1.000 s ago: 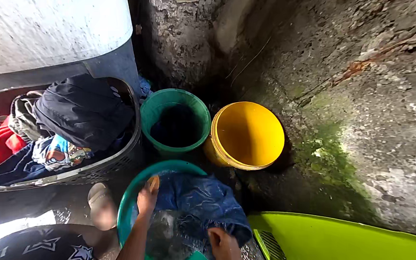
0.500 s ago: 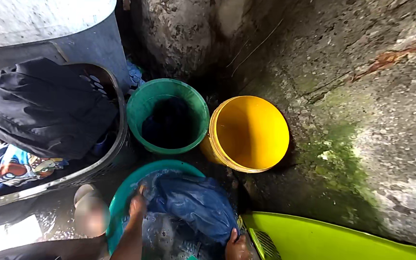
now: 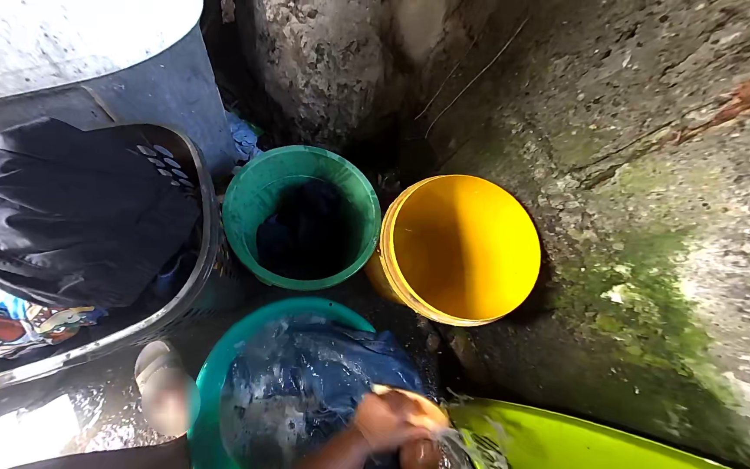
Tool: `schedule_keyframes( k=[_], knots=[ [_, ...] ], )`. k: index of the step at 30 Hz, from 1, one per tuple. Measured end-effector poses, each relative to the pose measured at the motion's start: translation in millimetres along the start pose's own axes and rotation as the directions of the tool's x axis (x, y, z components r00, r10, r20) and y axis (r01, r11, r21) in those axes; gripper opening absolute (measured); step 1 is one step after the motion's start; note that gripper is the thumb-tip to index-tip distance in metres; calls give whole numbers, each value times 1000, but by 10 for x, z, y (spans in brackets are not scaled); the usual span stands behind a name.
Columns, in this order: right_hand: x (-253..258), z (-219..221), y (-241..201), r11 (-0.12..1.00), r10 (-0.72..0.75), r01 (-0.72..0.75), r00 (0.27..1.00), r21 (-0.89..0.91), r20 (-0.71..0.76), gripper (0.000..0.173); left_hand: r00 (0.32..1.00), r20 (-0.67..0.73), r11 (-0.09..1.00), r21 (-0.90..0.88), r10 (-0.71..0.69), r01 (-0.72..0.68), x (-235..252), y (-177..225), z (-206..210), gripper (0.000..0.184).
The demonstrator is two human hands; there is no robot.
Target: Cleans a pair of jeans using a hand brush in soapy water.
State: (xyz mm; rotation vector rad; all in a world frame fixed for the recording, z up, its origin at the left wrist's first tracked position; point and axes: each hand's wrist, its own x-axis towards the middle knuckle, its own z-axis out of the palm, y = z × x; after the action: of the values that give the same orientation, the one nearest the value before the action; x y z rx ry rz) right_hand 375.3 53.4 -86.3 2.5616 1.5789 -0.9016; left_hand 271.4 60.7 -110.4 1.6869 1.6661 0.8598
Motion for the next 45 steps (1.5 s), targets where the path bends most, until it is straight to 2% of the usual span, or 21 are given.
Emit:
schedule_keyframes(
  k=[2, 4, 6, 8, 10, 12, 15, 17, 19, 21, 23, 25, 26, 29, 32, 34, 36, 38, 41, 43, 45],
  knots=[
    [196, 269, 184, 996, 59, -46, 982, 73, -181, 51, 890, 243, 915, 222, -386, 336, 14, -807, -468, 52],
    [234, 331, 182, 993, 110, -96, 970, 73, -216, 55, 692, 198, 706, 371, -694, 603, 21, -1368, -945, 56],
    [218, 328, 152, 989, 145, -135, 971, 67, -190, 55, 583, 103, 577, 360, -806, 733, 77, -1238, -1102, 61],
    [237, 352, 153, 993, 118, -111, 972, 45, -205, 55, 722, 25, 710, 207, -691, 673, 164, -563, -866, 60],
    [242, 438, 117, 989, 125, -99, 957, 113, -263, 49, 949, -66, 950, 31, -308, 311, 176, 163, -402, 50],
    [256, 486, -99, 916, 304, -183, 897, 358, -321, 39, 994, -97, 997, 53, 53, -48, 204, 189, -16, 46],
    [197, 356, 117, 996, 79, -64, 963, 69, -257, 50, 901, 169, 896, 277, -400, 347, 119, -861, -561, 49],
    [173, 314, 99, 998, 66, -58, 968, 40, -242, 51, 679, 117, 656, 420, -724, 627, 93, -1508, -1134, 58],
    [137, 316, 91, 998, 47, -36, 962, 44, -268, 49, 595, 53, 557, 423, -802, 714, 154, -1382, -1325, 61],
    [160, 337, 84, 997, 51, -35, 961, 62, -271, 50, 731, 47, 715, 256, -681, 650, 261, -639, -1081, 60],
    [169, 398, 154, 999, 15, -4, 969, 43, -245, 49, 936, -34, 936, 18, -350, 351, 177, 51, -510, 54],
    [192, 436, 254, 998, -3, 15, 980, 59, -197, 51, 992, -75, 994, 30, -105, 108, -31, 54, -61, 51],
    [197, 405, 232, 999, 15, -5, 978, 48, -208, 49, 981, 6, 974, 121, -192, 189, -178, -233, -66, 51],
    [240, 408, 137, 993, 119, -110, 960, 50, -255, 51, 697, 200, 703, 422, -689, 573, -436, -1388, -749, 56],
    [208, 399, 117, 992, 125, -112, 956, 64, -266, 52, 544, 159, 553, 440, -824, 708, -303, -1246, -1048, 60],
    [205, 397, 126, 995, 95, -81, 959, 64, -268, 51, 705, 149, 717, 233, -694, 657, -130, -530, -806, 59],
    [176, 411, 215, 998, 4, 11, 971, 59, -239, 48, 920, 62, 920, -38, -387, 390, -134, 3, -345, 54],
    [156, 403, 304, 995, -57, 73, 975, 69, -214, 48, 959, 100, 963, 0, -267, 268, -338, -148, -64, 55],
    [206, 379, 126, 996, 78, -67, 962, 51, -261, 50, 657, 319, 723, 423, -683, 547, -679, -1193, -519, 58],
    [186, 406, 123, 995, 93, -81, 954, 54, -284, 50, 475, 301, 559, 534, -827, 634, -749, -1457, -856, 60],
    [210, 405, 121, 995, 85, -67, 950, 68, -300, 50, 525, 298, 601, 474, -797, 643, -550, -1041, -891, 60]
  ],
)
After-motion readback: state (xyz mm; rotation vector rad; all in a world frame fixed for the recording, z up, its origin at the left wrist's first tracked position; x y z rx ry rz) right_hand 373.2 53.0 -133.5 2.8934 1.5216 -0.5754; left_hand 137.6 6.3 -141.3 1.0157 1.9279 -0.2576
